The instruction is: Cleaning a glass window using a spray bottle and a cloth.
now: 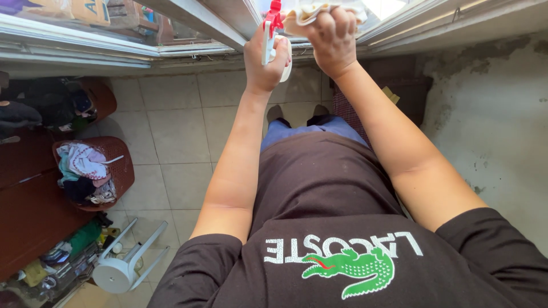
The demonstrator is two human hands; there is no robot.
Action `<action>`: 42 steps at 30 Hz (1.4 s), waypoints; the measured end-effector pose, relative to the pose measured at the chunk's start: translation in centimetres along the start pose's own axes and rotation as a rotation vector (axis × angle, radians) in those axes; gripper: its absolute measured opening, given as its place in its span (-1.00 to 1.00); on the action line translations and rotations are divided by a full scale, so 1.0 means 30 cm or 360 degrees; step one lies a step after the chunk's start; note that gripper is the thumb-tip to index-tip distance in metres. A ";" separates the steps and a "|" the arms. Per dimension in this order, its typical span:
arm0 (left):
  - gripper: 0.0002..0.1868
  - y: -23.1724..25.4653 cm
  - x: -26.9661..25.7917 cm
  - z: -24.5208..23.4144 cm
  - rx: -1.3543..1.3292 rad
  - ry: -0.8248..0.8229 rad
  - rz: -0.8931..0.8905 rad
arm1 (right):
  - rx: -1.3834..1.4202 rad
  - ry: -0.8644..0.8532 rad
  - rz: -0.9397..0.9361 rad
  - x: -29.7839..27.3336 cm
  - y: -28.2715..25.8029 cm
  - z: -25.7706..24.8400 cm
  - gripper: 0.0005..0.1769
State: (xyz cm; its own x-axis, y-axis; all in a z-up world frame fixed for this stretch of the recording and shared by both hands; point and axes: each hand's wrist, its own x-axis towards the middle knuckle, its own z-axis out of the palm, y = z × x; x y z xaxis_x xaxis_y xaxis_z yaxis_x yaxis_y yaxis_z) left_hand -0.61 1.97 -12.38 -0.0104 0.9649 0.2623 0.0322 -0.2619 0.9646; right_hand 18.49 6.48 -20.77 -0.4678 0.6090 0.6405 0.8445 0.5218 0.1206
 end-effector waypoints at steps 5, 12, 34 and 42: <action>-0.57 0.017 -0.001 -0.001 0.0154 0.0037 -0.0045 | -0.0278 -0.0197 -0.0206 -0.046 0.008 0.017 -0.61; -0.58 0.036 0.005 -0.008 0.0159 0.0022 -0.0069 | -0.0003 -0.0374 -0.0130 -0.113 0.026 0.007 -0.69; -0.58 0.022 0.000 0.005 0.0090 0.0034 -0.0136 | -0.0009 0.0311 0.0123 0.037 0.070 -0.062 -0.58; -0.55 0.037 -0.007 0.004 0.0161 0.0034 -0.0109 | -0.0364 -0.0218 -0.0240 -0.076 0.074 0.019 -0.62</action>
State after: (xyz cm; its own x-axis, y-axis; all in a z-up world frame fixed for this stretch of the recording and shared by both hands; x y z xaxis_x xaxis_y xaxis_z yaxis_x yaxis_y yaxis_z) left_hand -0.46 1.46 -11.36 -0.0376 0.9796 0.1973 0.1313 -0.1909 0.9728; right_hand 21.28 6.58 -22.40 -0.6102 0.6178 0.4960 0.7922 0.4740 0.3844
